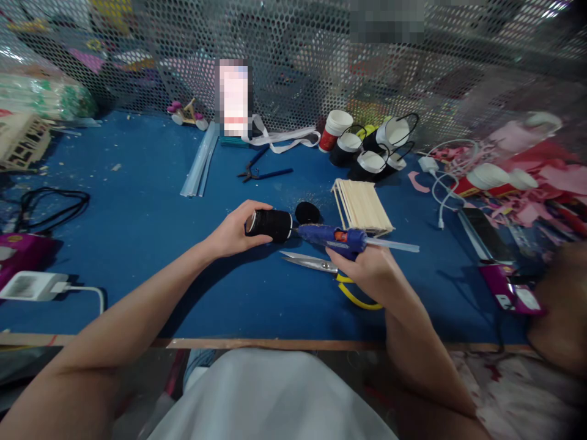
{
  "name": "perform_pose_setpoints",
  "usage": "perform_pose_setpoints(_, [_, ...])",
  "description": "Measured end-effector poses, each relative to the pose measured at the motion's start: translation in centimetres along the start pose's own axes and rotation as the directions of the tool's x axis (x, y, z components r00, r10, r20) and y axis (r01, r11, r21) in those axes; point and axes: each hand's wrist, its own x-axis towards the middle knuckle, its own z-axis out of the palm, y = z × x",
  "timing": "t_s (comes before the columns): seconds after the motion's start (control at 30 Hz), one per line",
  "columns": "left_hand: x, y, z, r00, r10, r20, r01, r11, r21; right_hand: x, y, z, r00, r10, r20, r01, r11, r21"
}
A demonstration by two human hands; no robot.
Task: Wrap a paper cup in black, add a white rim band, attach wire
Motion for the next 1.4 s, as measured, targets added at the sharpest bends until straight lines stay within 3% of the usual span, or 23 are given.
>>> perform_pose_setpoints(0.17, [0.0,-0.1,0.1,1.0,-0.023,-0.01,0.023,1.0,0.006,0.4,-1.5,-0.8,1.0,0.011,0.005,-0.011,1.0,-0.028])
perform_pose_setpoints(0.43, [0.0,0.2,0.1,0.998,-0.05,-0.026,0.05,0.999,0.005,0.7,-1.7,-1.9,0.988,0.134,-0.079,-0.122,0.983,0.14])
perform_pose_setpoints(0.57, [0.0,0.4,0.0,0.995,-0.078,-0.058,0.077,0.997,-0.013,1.2,-1.4,-3.3,0.905,0.405,-0.133,-0.353,0.886,0.3])
perform_pose_setpoints(0.67, [-0.1,0.4,0.0,0.992,-0.108,-0.069,0.104,0.993,-0.051,2.2,0.5,-4.0,0.831,0.47,-0.298,-0.344,0.855,0.388])
perform_pose_setpoints(0.73, [-0.2,0.3,0.1,0.99,-0.123,-0.069,0.117,0.99,-0.084,3.3,2.5,-4.1,0.799,0.498,-0.336,-0.438,0.866,0.242])
perform_pose_setpoints(0.83, [-0.3,0.3,0.1,0.988,-0.134,-0.077,0.121,0.98,-0.158,4.9,5.4,-3.7,0.788,0.554,-0.268,-0.589,0.806,-0.066])
perform_pose_setpoints(0.97, [-0.2,0.8,0.0,0.986,-0.145,-0.083,0.116,0.951,-0.287,6.3,7.5,-2.5,0.767,0.597,-0.234,-0.639,0.744,-0.195])
perform_pose_setpoints(1.1, [-0.2,1.6,-0.3,0.983,-0.17,-0.076,0.134,0.93,-0.341,6.2,6.9,-2.1,0.73,0.626,-0.274,-0.682,0.688,-0.246])
perform_pose_setpoints(1.2, [-0.2,1.9,-0.4,0.98,-0.184,-0.07,0.146,0.919,-0.366,5.2,4.1,-2.6,0.749,0.514,-0.418,-0.625,0.759,-0.185])
perform_pose_setpoints(1.23, [-0.2,1.9,-0.4,0.98,-0.186,-0.065,0.149,0.916,-0.373,4.8,2.7,-2.6,0.782,0.483,-0.394,-0.563,0.819,-0.113])
perform_pose_setpoints(1.3, [-0.2,1.8,-0.4,0.98,-0.19,-0.058,0.154,0.91,-0.384,4.1,-0.1,-2.3,0.893,0.437,-0.106,-0.417,0.893,0.168])
perform_pose_setpoints(1.37, [-0.2,1.9,-0.3,0.98,-0.188,-0.064,0.149,0.908,-0.392,3.6,-2.5,-1.3,0.94,0.246,0.237,-0.333,0.812,0.48])
perform_pose_setpoints(1.4, [-0.3,2.0,-0.3,0.98,-0.186,-0.069,0.144,0.906,-0.397,3.6,-3.4,-0.6,0.935,0.199,0.294,-0.338,0.75,0.568])
